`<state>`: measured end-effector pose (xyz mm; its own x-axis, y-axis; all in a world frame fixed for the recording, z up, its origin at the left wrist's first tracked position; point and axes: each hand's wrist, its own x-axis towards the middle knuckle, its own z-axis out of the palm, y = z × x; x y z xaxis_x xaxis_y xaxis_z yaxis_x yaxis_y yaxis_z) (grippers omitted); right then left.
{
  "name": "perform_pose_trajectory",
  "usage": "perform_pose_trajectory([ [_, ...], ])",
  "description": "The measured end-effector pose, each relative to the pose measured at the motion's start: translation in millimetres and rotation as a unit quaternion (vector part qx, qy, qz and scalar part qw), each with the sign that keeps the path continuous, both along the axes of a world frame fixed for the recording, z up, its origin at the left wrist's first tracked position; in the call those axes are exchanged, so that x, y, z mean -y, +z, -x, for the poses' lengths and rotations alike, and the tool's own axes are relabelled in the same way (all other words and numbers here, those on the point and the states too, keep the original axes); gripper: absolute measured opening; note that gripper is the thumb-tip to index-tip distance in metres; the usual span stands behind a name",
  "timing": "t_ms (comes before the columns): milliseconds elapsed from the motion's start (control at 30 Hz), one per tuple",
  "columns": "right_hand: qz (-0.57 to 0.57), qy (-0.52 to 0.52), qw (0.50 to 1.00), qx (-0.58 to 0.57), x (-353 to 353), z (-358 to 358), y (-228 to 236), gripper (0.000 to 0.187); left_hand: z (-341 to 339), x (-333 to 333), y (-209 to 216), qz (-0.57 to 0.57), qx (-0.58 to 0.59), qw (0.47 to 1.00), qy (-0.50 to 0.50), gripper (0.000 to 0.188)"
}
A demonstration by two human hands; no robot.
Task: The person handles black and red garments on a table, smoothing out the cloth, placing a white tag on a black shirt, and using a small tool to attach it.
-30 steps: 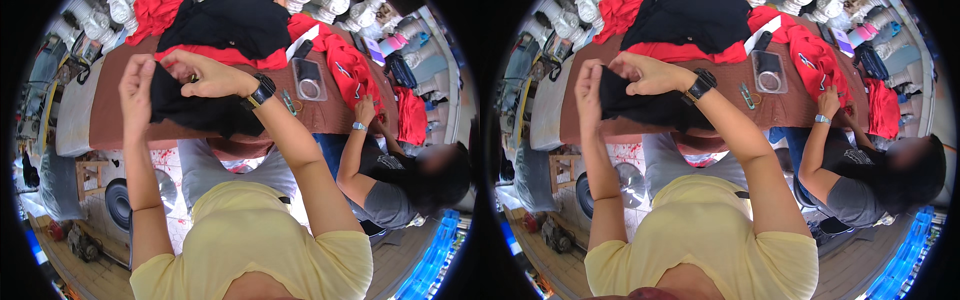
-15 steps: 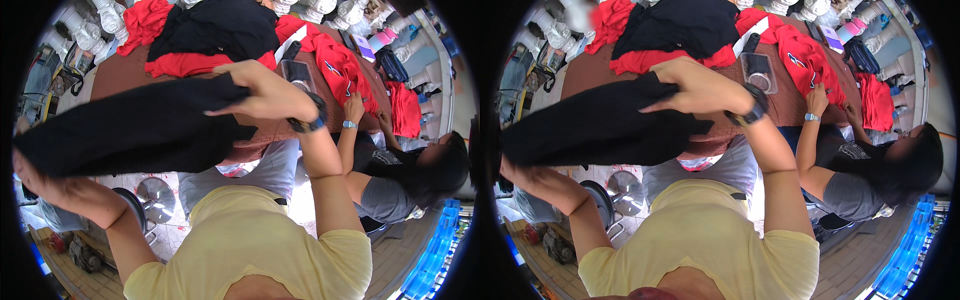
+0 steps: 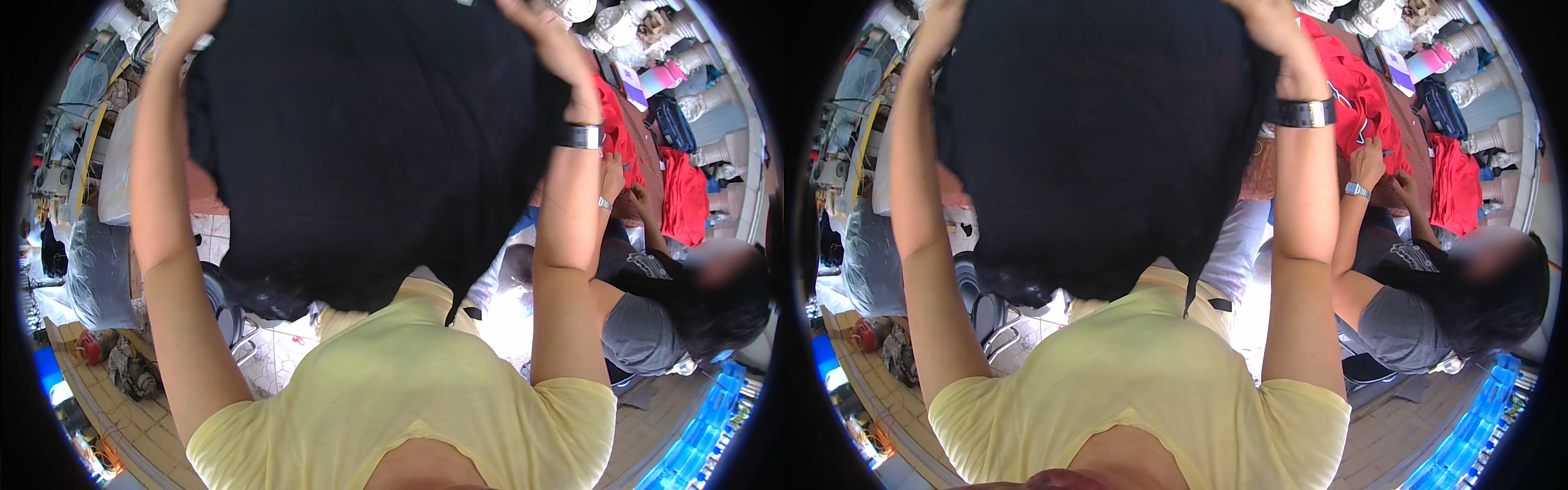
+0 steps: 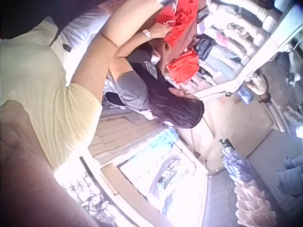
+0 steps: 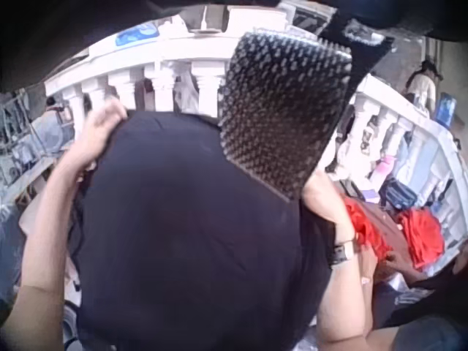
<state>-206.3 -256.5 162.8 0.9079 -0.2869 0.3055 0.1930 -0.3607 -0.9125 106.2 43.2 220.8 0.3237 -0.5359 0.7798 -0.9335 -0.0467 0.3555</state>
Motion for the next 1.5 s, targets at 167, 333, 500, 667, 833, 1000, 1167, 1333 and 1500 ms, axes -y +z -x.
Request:
perform_pose_trajectory([
  [167,-0.119,-0.092,0.972,-0.18,9.8,-21.5,-165.5,0.042,-29.2,39.4,-203.8,-0.266,-0.056,0.962,-0.001,0.034],
  [333,0.246,-0.297,0.892,-0.234,-2.3,-20.9,-254.3,0.046,26.5,58.1,-292.0,-0.351,-0.008,0.929,0.12,0.042],
  [500,0.386,-0.417,0.821,0.044,-49.5,-19.7,-246.6,0.021,64.0,53.3,-304.7,-0.276,0.083,0.942,0.173,0.04],
  [667,0.28,-0.256,0.925,-0.005,-56.2,-12.1,-285.4,0.023,135.6,82.6,-304.1,-0.17,0.003,0.985,-0.007,0.032],
  [833,0.213,-0.229,0.95,-0.027,-37.8,-22.2,-285.9,0.021,169.9,99.0,-329.3,-0.224,-0.078,0.97,-0.055,0.054],
  [1000,0.214,-0.194,0.955,-0.072,-26.8,-27.2,-279.6,0.017,163.3,98.4,-333.5,-0.255,-0.034,0.966,-0.032,0.065],
  [1167,0.235,-0.152,0.951,-0.132,-18.9,-35.2,-270.3,0.011,162.9,96.7,-336.6,-0.254,-0.017,0.967,-0.028,0.064],
  [1333,0.259,-0.098,0.954,-0.116,-16.1,-38.7,-266.7,0.009,163.2,95.5,-337.4,-0.258,0.013,0.966,-0.018,0.063],
  [1500,0.237,-0.055,0.968,-0.062,-10.0,-31.0,-268.5,0.01,162.9,95.1,-333.5,-0.28,0.023,0.96,-0.018,0.063],
])
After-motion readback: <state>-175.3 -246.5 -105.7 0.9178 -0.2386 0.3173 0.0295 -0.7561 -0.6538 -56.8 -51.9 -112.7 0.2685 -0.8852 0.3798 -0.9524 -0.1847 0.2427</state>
